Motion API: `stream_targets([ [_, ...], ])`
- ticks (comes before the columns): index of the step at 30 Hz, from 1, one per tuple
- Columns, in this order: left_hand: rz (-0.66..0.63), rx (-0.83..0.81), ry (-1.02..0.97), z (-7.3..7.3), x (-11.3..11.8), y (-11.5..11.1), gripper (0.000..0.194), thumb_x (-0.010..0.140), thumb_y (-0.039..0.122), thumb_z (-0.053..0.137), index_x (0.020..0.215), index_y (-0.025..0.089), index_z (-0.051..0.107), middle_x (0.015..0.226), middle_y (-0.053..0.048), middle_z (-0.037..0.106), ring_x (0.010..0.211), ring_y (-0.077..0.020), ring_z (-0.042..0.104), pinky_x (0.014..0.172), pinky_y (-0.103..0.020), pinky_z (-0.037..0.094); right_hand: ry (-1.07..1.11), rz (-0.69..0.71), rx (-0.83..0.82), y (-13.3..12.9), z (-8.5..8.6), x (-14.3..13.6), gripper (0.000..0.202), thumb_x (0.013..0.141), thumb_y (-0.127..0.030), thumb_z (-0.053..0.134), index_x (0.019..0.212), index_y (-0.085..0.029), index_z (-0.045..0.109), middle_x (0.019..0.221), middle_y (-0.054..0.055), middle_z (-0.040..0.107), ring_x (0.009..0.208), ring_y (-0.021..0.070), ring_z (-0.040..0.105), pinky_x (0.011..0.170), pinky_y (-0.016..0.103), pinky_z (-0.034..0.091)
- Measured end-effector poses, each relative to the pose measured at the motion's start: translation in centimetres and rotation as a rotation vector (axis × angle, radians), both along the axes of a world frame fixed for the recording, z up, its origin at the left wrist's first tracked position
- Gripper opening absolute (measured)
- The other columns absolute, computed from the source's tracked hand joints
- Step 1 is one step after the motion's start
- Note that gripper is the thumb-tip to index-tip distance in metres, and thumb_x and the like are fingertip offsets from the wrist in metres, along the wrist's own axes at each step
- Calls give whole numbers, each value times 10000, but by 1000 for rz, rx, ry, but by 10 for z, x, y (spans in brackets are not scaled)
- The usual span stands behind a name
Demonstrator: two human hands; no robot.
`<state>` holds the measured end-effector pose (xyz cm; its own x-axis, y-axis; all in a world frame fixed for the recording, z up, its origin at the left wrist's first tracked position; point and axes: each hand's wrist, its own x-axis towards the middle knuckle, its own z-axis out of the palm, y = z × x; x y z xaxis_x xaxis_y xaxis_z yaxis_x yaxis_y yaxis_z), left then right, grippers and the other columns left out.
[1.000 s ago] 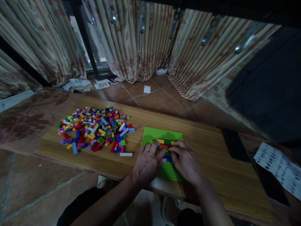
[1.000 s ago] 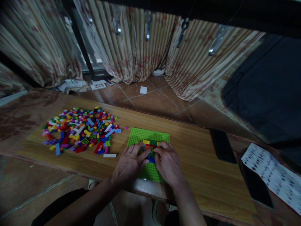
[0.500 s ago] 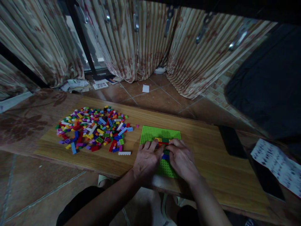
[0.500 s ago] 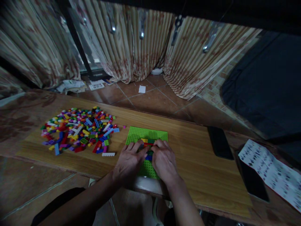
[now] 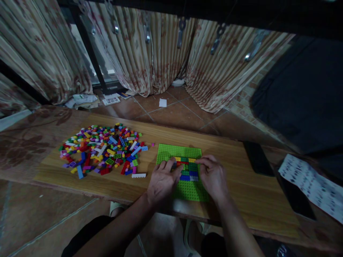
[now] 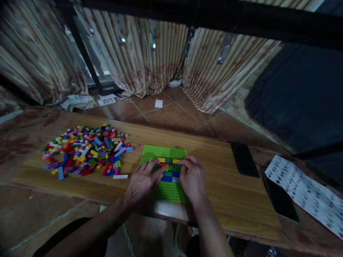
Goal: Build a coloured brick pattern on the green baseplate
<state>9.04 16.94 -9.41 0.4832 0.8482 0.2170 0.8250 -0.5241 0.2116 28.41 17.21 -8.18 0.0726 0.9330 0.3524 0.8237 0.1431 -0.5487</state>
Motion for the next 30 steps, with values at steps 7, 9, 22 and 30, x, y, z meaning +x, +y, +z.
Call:
stream_targets([
  [7, -5, 34, -8, -1, -2, -1, 338, 967, 346, 426, 1244, 312, 616, 1311, -89, 542, 1010, -260, 580, 809, -411, 522, 45, 8, -2, 2, -4, -2, 319, 813, -133, 415, 779, -205, 724, 904, 60, 651, 838, 195, 622, 777, 332, 492],
  [9, -3, 42, -17, -2, -2, -1, 334, 967, 349, 426, 1238, 318, 619, 1317, -85, 539, 1019, -260, 582, 810, -412, 530, 55, 12, 6, 1, -5, -2, 313, 814, -132, 418, 775, -201, 722, 900, 58, 650, 826, 191, 621, 770, 329, 491],
  [22, 38, 17, -250, 0, -12, 2, 316, 965, 296, 441, 1219, 252, 624, 1310, -92, 523, 1066, -222, 602, 907, -397, 557, 67, 41, 6, 2, -6, -5, 319, 812, -117, 418, 793, -206, 723, 921, 58, 647, 827, 183, 621, 777, 323, 489],
  [30, 120, -44, -436, -5, -15, 2, 320, 975, 274, 424, 1251, 238, 580, 1284, -79, 542, 1094, -182, 607, 944, -352, 553, 58, -88, 31, 3, -9, 8, 290, 817, -209, 437, 841, -182, 724, 906, 77, 671, 824, 208, 627, 766, 347, 491],
])
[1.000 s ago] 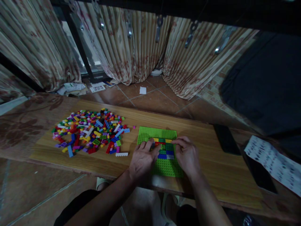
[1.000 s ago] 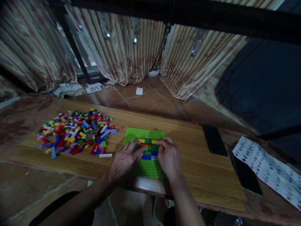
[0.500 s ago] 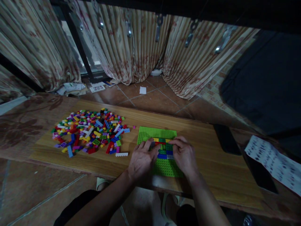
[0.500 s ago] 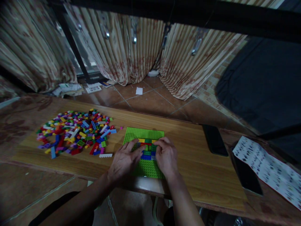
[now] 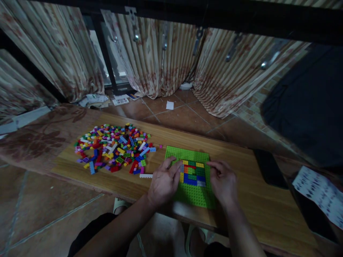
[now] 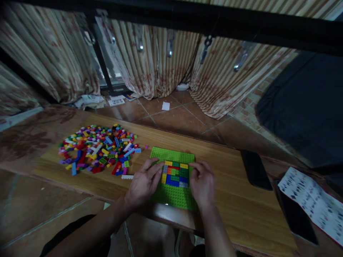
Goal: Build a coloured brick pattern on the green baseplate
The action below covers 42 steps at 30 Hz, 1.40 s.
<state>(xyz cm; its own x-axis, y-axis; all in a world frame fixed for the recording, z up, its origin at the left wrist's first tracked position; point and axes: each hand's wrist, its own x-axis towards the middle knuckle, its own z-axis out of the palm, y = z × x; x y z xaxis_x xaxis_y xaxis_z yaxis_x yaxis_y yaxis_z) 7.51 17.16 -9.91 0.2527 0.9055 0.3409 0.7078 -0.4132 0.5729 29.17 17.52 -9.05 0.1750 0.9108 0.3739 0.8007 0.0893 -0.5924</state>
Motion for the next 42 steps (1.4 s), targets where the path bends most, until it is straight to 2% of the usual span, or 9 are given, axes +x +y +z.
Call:
stream_targets([
  [6, 26, -24, -90, 5, -1, -6, 325, 969, 262, 414, 1253, 194, 557, 1244, -91, 568, 1119, -190, 591, 982, -359, 525, 24, -58, -6, -1, -3, 10, 310, 814, -308, 451, 858, -171, 726, 930, 95, 683, 831, 229, 638, 754, 361, 488],
  [9, 7, -8, -107, 10, 0, -13, 296, 962, 256, 417, 1202, 183, 574, 1192, -85, 599, 1041, -181, 615, 936, -337, 536, 6, -78, -23, -1, -4, 12, 330, 815, -358, 468, 883, -166, 727, 953, 104, 684, 808, 240, 640, 738, 374, 482],
  [14, -25, 18, -103, 18, -1, -22, 237, 955, 272, 417, 848, 168, 601, 834, -36, 629, 751, -144, 608, 708, -265, 530, -23, -72, 1, 4, -4, -1, 355, 806, -418, 492, 892, -162, 723, 953, 109, 682, 755, 242, 633, 661, 360, 467],
  [17, -28, 76, -117, 21, -6, -26, 258, 941, 291, 425, 752, 171, 555, 743, -24, 594, 671, -135, 571, 629, -252, 489, -14, -48, 48, 5, -1, -21, 360, 834, -442, 495, 906, -162, 710, 947, 103, 683, 715, 216, 622, 658, 347, 468],
  [23, -47, 223, -213, 26, -17, -32, 346, 939, 337, 375, 664, 180, 514, 626, -8, 518, 549, -118, 474, 549, -254, 435, 97, 219, -29, 4, 7, -73, 311, 853, -458, 541, 929, -197, 692, 980, 79, 684, 842, 219, 648, 757, 346, 505],
  [27, -77, 344, -348, 27, -18, -37, 392, 936, 342, 350, 622, 173, 512, 633, -32, 544, 577, -127, 497, 575, -278, 447, 147, 470, -125, 6, 11, -112, 276, 856, -433, 549, 959, -228, 702, 945, 82, 684, 855, 247, 662, 709, 368, 544],
  [31, -103, 346, -378, 29, -19, -39, 401, 935, 332, 379, 597, 171, 521, 613, -45, 554, 602, -137, 524, 624, -299, 469, 84, 646, -141, 19, 10, -146, 286, 883, -350, 498, 1077, -237, 675, 1014, 82, 669, 901, 244, 662, 765, 377, 556],
  [36, -82, 316, -348, 31, -25, -36, 404, 941, 342, 400, 599, 171, 532, 592, -37, 537, 581, -134, 513, 611, -299, 462, -160, 796, -214, 44, -2, -169, 272, 845, -235, 526, 1073, -233, 674, 1039, 58, 661, 940, 221, 640, 802, 358, 537],
  [42, -57, 353, -425, 38, -34, -34, 390, 942, 320, 397, 601, 172, 518, 588, -24, 520, 571, -126, 482, 594, -286, 445, -271, 807, -184, 53, -10, -172, 287, 834, -184, 549, 1103, -222, 644, 1017, 64, 648, 923, 227, 622, 821, 384, 517],
])
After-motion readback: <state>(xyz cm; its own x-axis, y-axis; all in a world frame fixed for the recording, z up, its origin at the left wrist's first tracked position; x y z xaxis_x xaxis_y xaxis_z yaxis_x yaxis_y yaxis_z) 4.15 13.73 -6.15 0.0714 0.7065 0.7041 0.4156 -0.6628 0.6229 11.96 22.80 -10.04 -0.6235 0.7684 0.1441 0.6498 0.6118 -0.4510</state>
